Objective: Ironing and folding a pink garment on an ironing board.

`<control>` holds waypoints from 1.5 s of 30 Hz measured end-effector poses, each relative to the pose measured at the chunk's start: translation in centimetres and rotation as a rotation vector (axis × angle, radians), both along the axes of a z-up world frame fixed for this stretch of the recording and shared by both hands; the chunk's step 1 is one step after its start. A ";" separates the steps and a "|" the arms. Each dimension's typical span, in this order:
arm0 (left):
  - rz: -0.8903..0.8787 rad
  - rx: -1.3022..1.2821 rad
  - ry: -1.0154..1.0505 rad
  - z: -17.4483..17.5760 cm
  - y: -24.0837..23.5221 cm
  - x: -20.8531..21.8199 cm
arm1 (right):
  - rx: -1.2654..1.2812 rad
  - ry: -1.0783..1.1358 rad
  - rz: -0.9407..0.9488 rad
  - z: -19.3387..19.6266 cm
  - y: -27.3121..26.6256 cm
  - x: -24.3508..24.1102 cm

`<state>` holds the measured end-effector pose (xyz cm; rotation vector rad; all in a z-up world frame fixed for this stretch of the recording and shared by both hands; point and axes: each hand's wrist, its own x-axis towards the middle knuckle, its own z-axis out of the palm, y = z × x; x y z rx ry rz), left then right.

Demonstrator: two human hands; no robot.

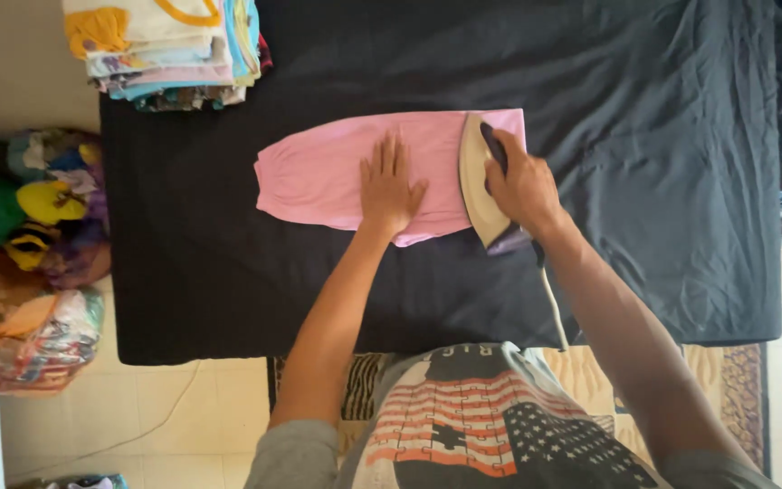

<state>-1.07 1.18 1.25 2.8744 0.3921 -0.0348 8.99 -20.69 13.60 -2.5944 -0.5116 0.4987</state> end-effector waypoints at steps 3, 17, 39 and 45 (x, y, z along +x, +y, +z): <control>-0.037 0.023 0.045 0.7 0.2 0.6 | 0.292 0.201 -0.103 1.3 0.7 0.5; -0.035 -0.068 -0.161 -0.9 3.4 1.9 | 0.480 0.386 -0.162 4.3 3.9 0.1; 0.154 0.246 -0.248 -2.5 16.9 -9.9 | 0.314 0.303 0.033 1.4 7.4 -1.2; 0.164 0.314 -0.392 -2.7 16.9 -9.9 | 0.308 0.323 0.065 1.6 7.7 -2.4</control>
